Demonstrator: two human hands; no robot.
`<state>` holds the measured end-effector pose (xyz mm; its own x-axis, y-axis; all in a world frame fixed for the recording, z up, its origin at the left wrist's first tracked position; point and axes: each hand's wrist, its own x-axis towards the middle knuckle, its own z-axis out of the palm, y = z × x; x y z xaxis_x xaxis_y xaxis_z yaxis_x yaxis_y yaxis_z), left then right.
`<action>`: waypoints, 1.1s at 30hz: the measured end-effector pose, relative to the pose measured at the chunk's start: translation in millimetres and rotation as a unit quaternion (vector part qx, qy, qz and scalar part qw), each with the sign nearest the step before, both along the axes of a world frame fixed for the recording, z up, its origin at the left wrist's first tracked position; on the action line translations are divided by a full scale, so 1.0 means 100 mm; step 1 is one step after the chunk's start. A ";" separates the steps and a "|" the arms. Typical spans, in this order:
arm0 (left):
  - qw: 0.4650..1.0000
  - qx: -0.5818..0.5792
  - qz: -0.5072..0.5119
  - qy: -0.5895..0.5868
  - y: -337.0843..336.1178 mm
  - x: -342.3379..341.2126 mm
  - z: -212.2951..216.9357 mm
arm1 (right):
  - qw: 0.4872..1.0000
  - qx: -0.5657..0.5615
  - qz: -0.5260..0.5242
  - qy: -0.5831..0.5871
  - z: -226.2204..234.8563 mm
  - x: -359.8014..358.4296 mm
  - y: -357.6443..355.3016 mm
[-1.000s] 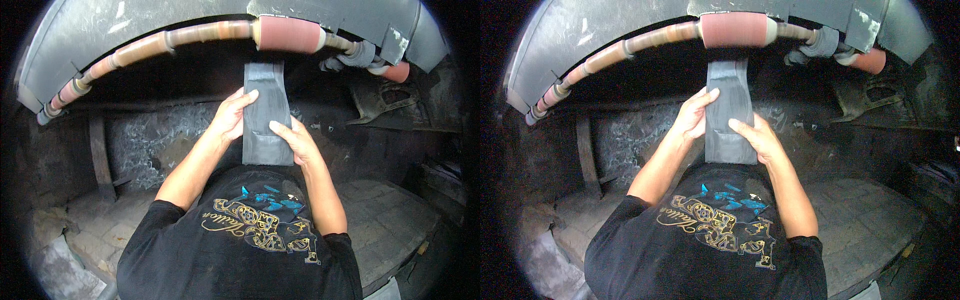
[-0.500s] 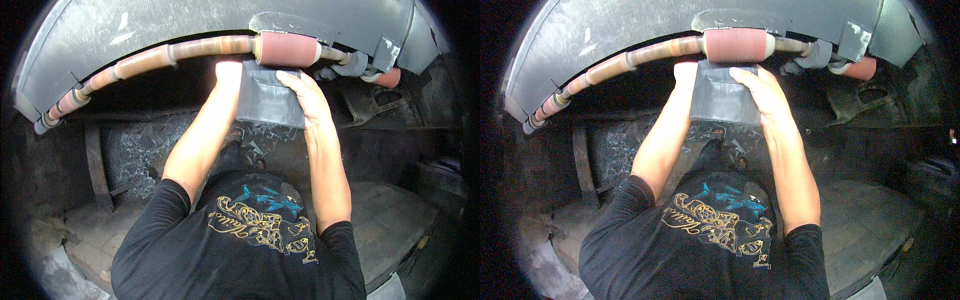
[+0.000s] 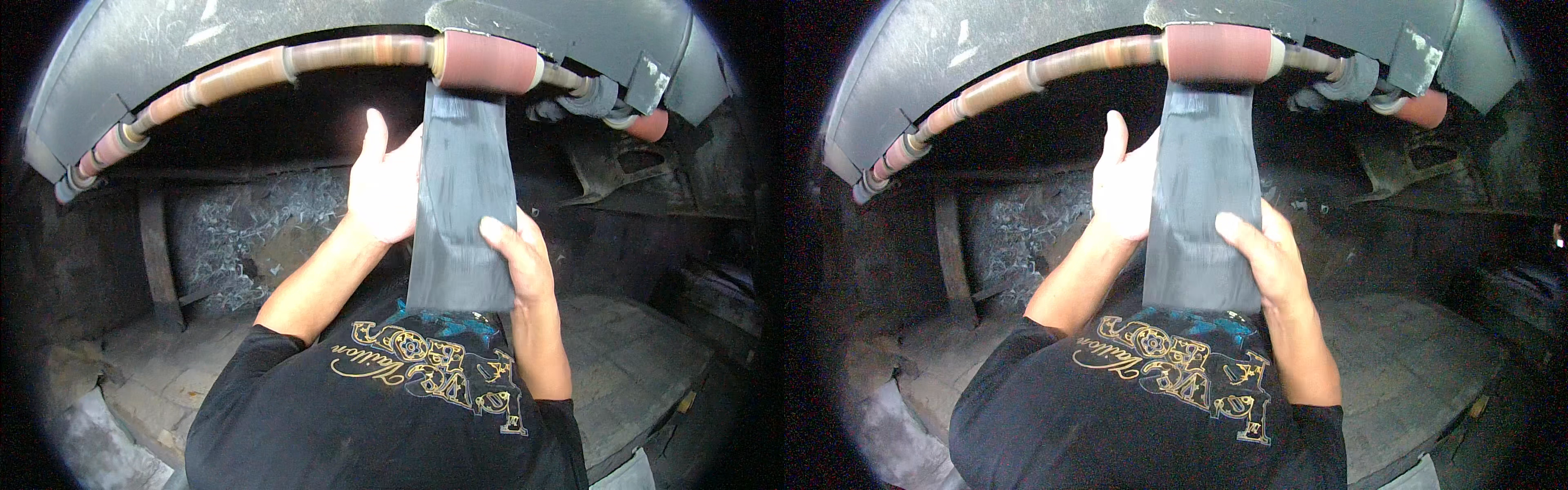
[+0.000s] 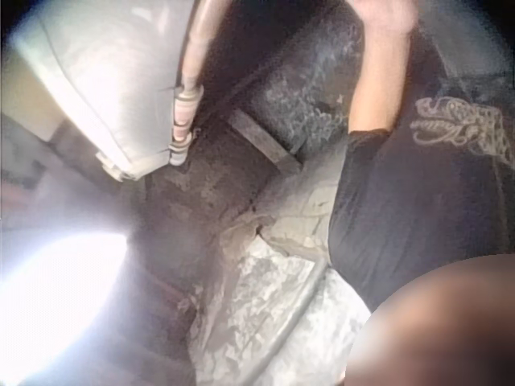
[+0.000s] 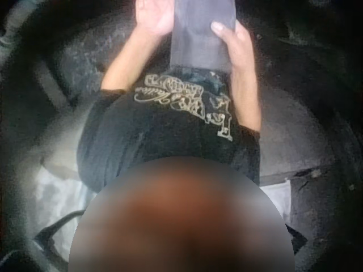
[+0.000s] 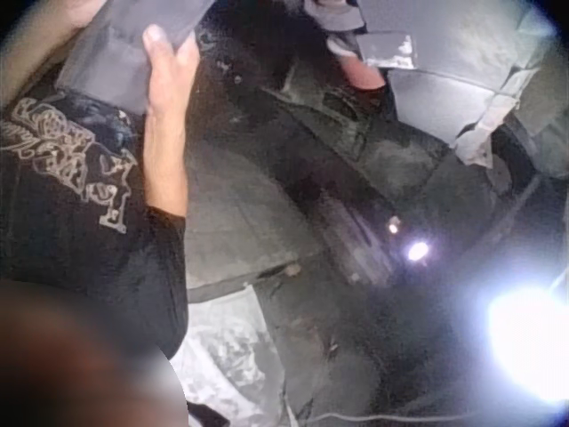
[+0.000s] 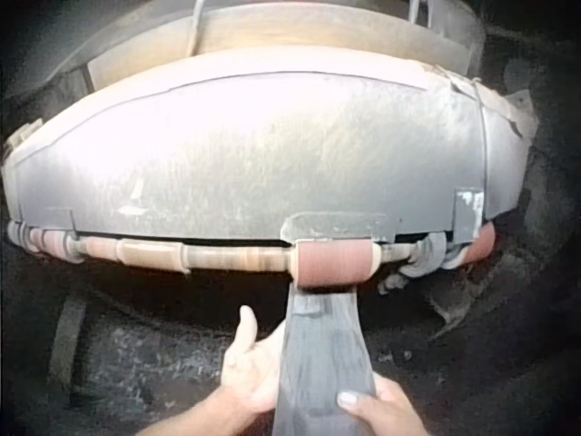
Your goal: The person uses a belt sander to smooth the edges of small rectangular blocks and a larger flat sheet of dark material. They repeatedly press the items against the moving belt, rotating them to sand different sides.
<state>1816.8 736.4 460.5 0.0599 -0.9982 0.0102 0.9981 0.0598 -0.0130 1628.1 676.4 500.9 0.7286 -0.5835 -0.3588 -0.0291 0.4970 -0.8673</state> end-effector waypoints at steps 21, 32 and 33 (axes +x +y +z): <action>0.302 -0.111 -0.031 -0.946 0.01 0.51 -0.06 | 0.778 -0.385 0.441 0.227 -0.35 0.36 -0.68; 0.953 0.145 0.035 -0.264 -0.13 0.13 -0.60 | 0.995 0.014 0.032 0.092 -0.59 0.38 -0.46; 0.954 0.116 0.062 -0.268 -0.22 0.19 -0.57 | 0.997 0.016 0.026 0.078 -0.54 0.47 -0.48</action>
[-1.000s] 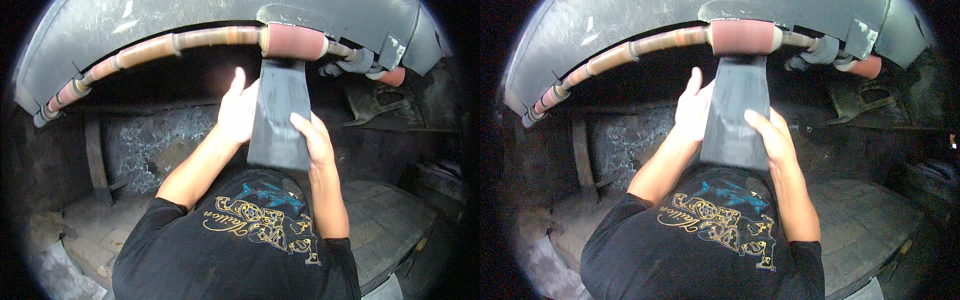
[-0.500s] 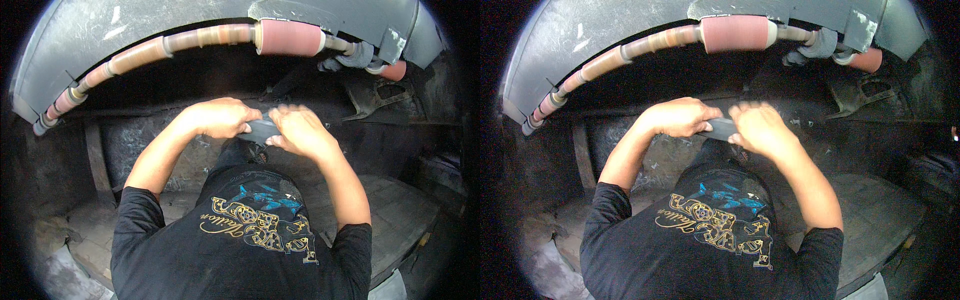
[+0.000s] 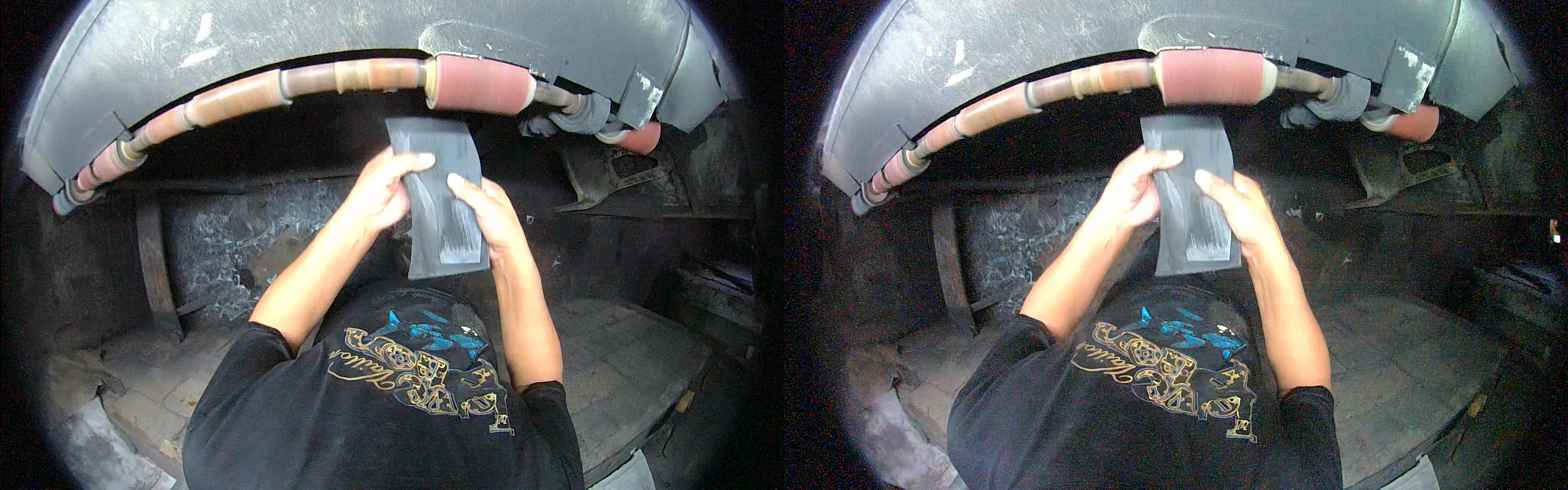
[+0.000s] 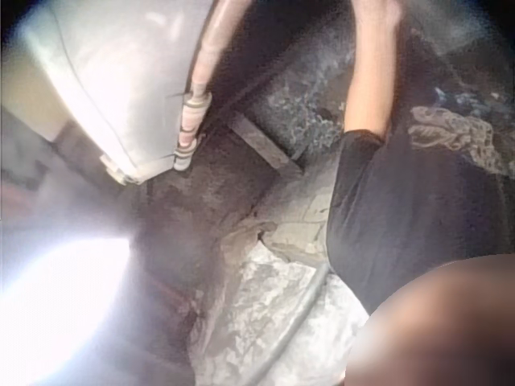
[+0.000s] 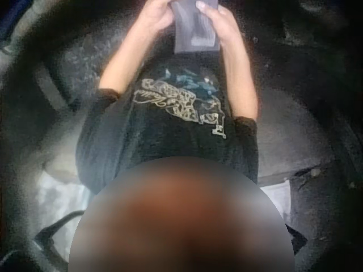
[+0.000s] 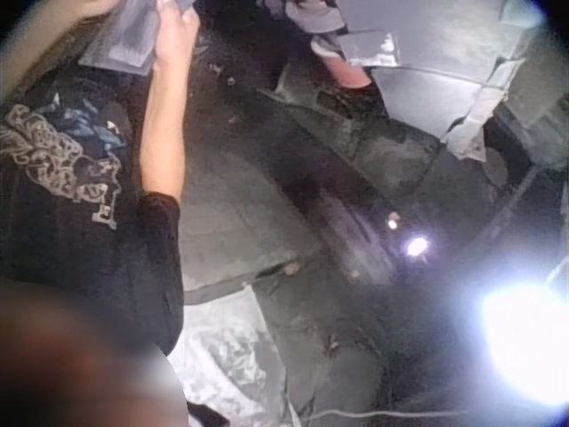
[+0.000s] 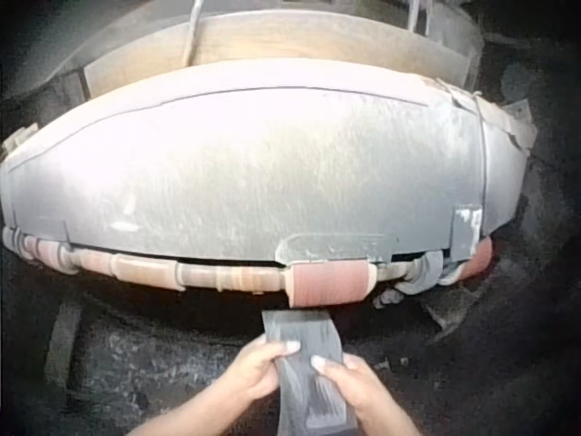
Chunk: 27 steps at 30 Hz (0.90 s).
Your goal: The person uses a belt sander to smooth the edges of small rectangular blocks and a larger flat sheet of dark material. They repeatedly press the items against the moving belt, rotating them to sand different sides.
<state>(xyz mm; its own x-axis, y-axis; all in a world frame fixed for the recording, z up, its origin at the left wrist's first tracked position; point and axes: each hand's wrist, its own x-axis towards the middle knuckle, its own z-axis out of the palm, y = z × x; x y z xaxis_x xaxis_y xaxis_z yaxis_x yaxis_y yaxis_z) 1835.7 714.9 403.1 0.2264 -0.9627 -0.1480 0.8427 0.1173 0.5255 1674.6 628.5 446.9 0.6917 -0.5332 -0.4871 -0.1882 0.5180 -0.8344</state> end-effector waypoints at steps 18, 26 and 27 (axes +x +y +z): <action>0.948 0.203 0.002 -0.246 0.47 -0.31 0.56 | 0.951 -0.173 0.221 0.130 0.48 -0.57 -0.21; 0.610 0.038 -0.323 -0.723 0.22 -0.24 0.46 | 0.540 -0.651 0.497 0.193 0.71 -0.21 -0.12; 0.660 0.064 -0.313 -0.680 0.18 -0.16 0.40 | 0.488 -0.718 0.446 0.217 0.66 -0.18 -0.04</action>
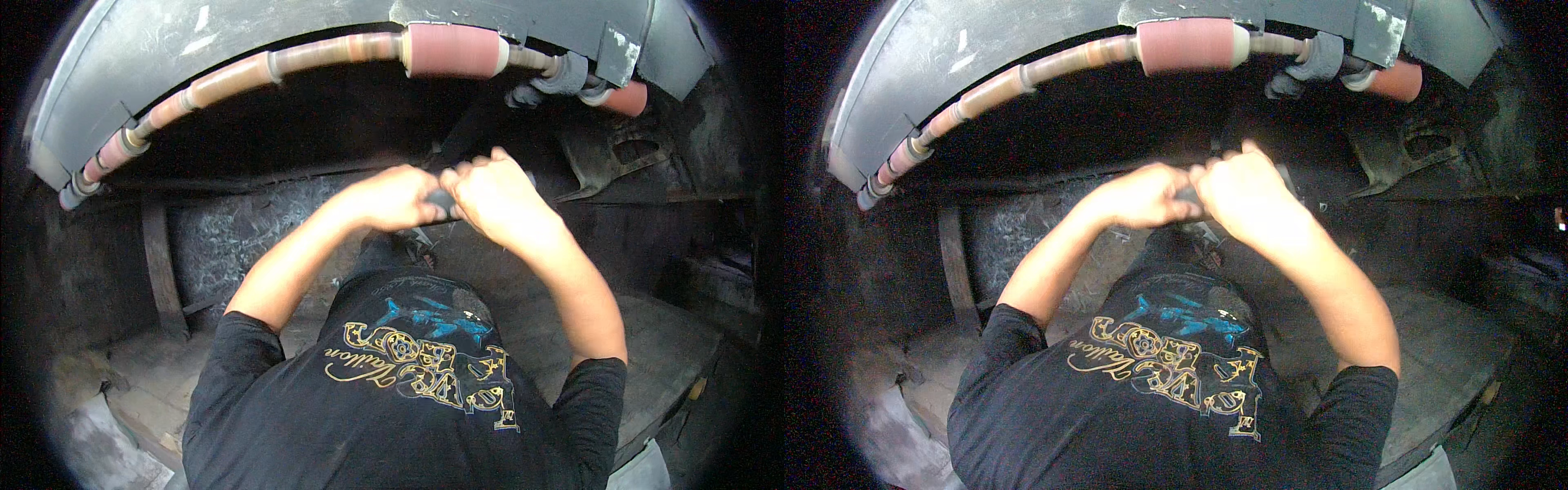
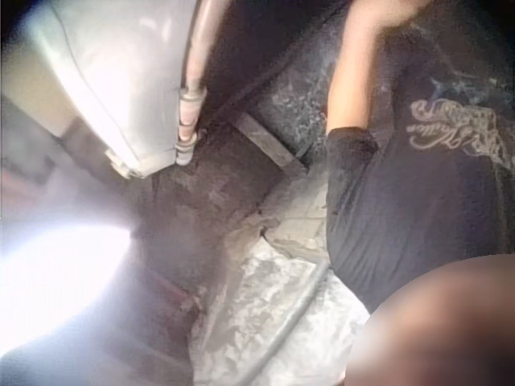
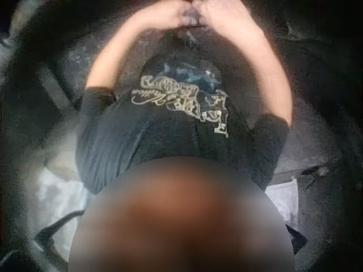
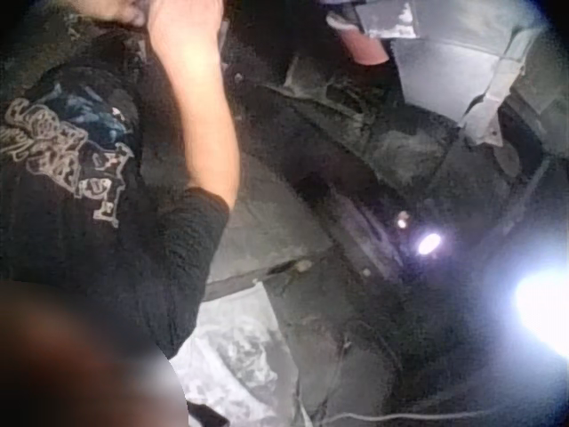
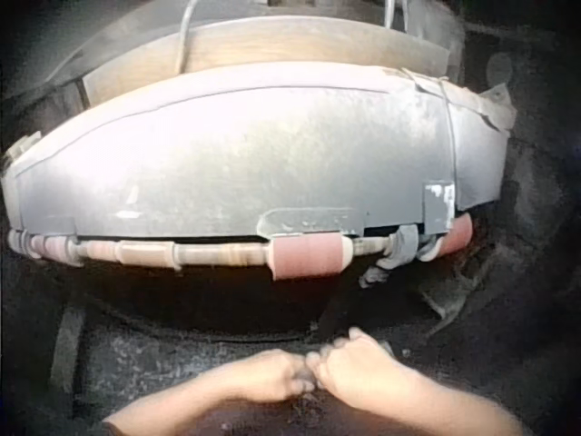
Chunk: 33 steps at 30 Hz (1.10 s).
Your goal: The person uses a belt sander to smooth the edges of small rectangular blocks and a larger flat sheet of dark material. They repeatedly press the items against the moving belt, rotating them to sand different sides.
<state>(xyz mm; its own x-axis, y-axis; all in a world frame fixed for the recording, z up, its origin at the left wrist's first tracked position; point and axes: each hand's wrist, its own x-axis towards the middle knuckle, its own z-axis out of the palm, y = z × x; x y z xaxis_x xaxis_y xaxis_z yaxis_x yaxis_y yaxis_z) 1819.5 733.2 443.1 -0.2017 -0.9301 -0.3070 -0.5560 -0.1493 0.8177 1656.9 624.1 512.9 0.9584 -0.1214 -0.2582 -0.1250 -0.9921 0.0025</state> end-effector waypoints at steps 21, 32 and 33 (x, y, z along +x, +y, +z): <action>0.635 0.005 0.350 0.689 -0.12 0.05 -0.27 | 0.450 0.750 -0.437 -0.209 -0.70 -0.15 0.35; 0.530 -0.206 0.189 0.801 -1.07 0.83 -0.53 | 0.498 0.724 -0.392 -0.273 -0.21 0.49 -0.30; 0.530 -0.214 0.191 0.798 -1.09 0.86 -0.54 | 0.487 0.721 -0.418 -0.263 -0.18 0.54 -0.32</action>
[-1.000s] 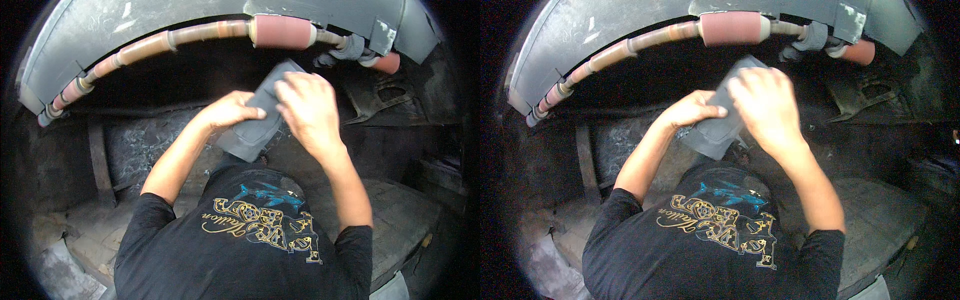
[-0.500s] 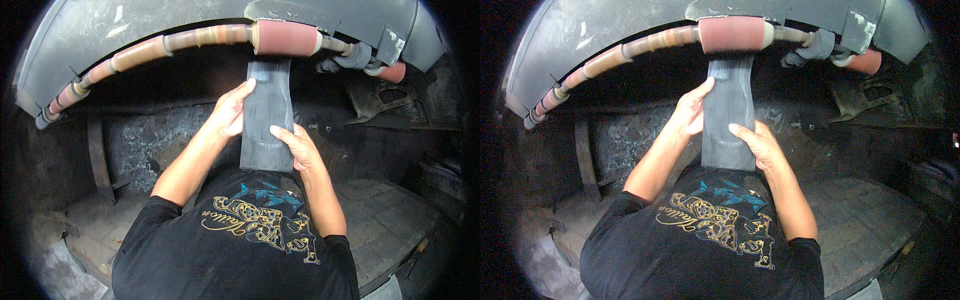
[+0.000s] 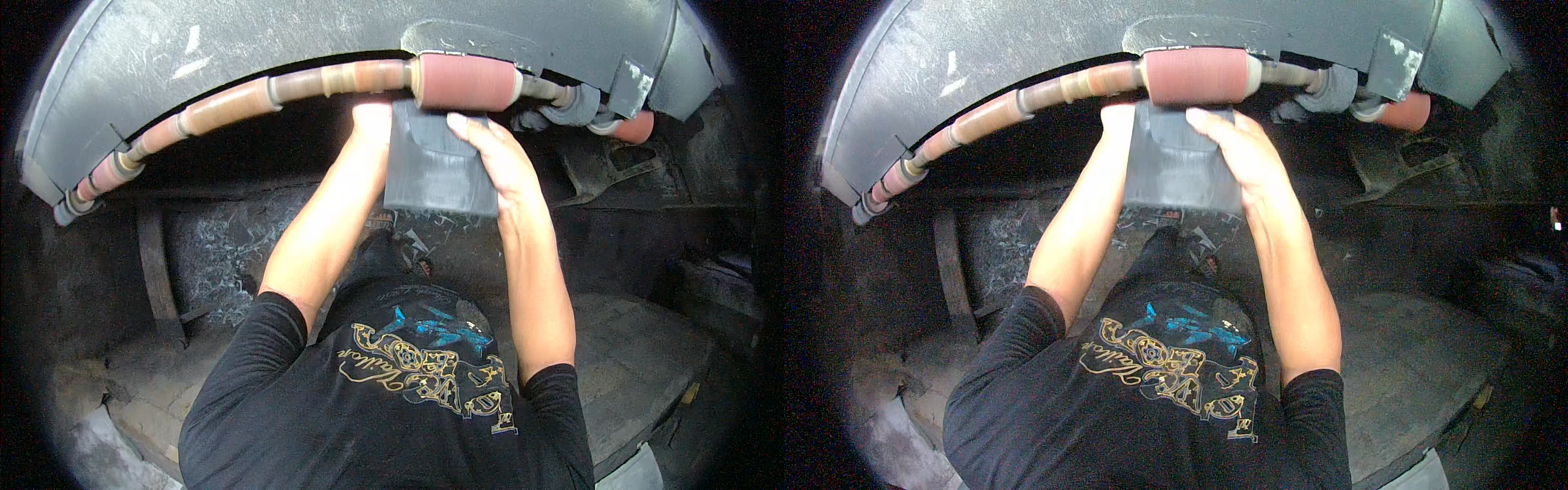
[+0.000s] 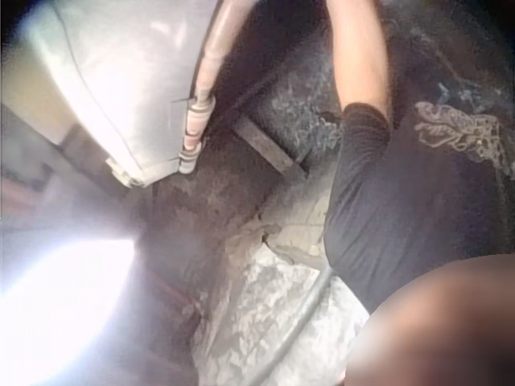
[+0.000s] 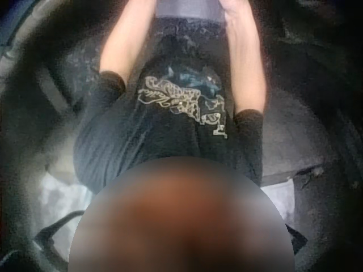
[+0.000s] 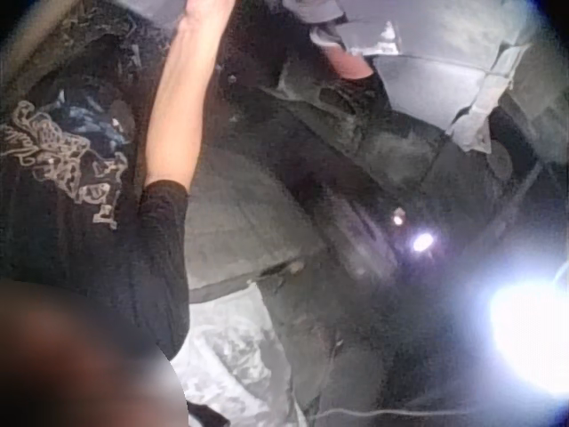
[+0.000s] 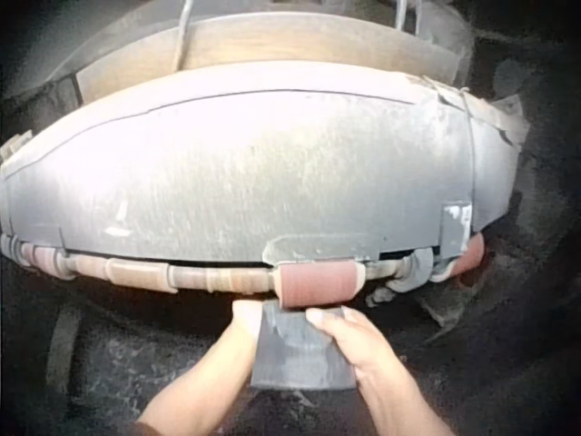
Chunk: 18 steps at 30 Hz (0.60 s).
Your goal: The person uses a belt sander to smooth the edges of small rectangular blocks and a larger flat sheet of dark material. They repeatedly press the items against the moving belt, rotating them to sand different sides.
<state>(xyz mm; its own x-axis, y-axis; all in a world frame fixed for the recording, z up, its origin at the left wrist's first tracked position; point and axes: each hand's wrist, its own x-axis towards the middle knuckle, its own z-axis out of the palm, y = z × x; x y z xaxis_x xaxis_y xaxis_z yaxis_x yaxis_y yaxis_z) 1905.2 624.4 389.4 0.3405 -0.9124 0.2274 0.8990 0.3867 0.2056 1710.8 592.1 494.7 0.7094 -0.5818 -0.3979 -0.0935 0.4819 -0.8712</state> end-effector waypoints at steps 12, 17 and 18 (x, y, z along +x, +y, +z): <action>0.973 0.073 -0.180 0.122 0.89 -0.66 0.59 | 1.000 0.018 0.000 -0.009 0.10 -0.60 0.75; 0.965 0.087 -0.178 0.170 1.12 -0.85 0.68 | 1.000 -0.001 0.006 0.019 0.11 -0.86 0.93; 0.959 0.036 -0.204 0.195 1.11 -0.85 0.63 | 1.000 0.011 0.003 0.014 0.07 -0.85 0.89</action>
<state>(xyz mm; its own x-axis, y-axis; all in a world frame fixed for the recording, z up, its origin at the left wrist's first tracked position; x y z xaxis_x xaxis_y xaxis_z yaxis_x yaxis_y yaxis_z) 1819.8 735.7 452.8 -0.0014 -0.9963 0.0859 0.9864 -0.0155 -0.1637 1625.9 681.6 502.1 0.7018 -0.5684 -0.4294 -0.1205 0.4994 -0.8580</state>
